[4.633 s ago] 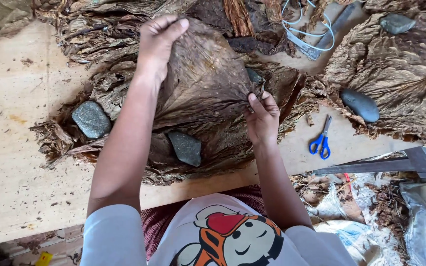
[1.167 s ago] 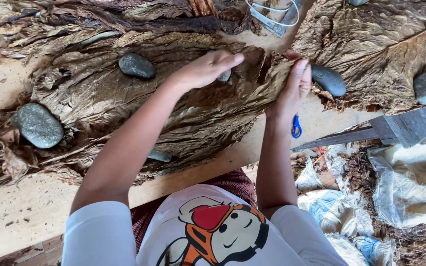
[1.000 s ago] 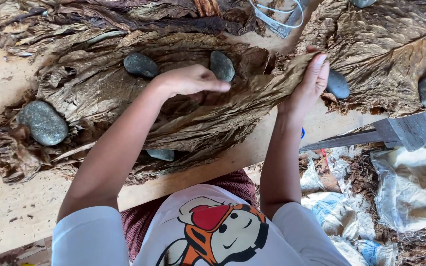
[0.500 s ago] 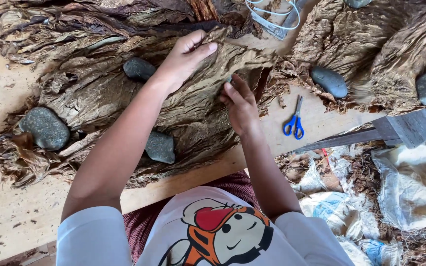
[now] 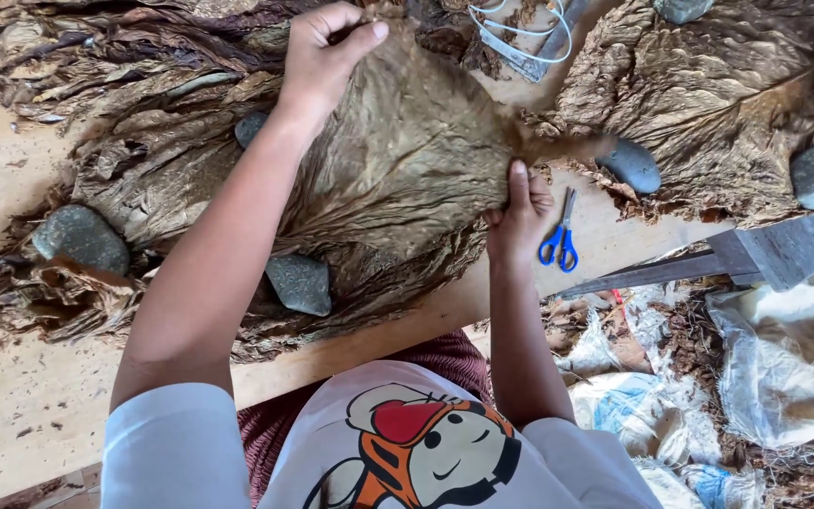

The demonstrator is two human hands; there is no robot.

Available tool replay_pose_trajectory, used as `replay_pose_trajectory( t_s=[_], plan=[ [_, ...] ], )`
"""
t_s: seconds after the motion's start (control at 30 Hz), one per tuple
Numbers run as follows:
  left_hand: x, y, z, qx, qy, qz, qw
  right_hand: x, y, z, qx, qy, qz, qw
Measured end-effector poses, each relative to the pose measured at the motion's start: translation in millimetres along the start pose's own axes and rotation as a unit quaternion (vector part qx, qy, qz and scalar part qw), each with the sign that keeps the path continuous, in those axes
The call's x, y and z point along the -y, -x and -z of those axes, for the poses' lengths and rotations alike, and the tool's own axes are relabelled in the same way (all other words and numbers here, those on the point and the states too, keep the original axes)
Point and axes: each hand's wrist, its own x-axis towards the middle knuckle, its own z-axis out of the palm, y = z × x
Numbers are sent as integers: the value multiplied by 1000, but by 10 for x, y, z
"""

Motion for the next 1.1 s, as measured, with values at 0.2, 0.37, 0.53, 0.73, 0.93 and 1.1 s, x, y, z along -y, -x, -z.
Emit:
replay_pose_trajectory(
  t_s=[0.2,0.37,0.53,0.73,0.93,1.1],
  plan=[
    [43,-199,-237,-37,53,70,995,-1,-171,571,23,38,60,997],
    [19,-280,-506,-34,45,54,997,-50,-289,803,71,207,236,947],
    [-35,-176,-612,37,-37,66,996,217,-238,613,127,413,230,872],
    [101,-251,-491,6,20,111,994,363,-380,503,-32,-73,-128,989],
    [142,-139,-561,-6,-182,262,948,61,-491,561,-75,50,-127,988],
    [465,-134,-875,86,-471,98,873,2,-498,576,11,299,2,954]
  ],
)
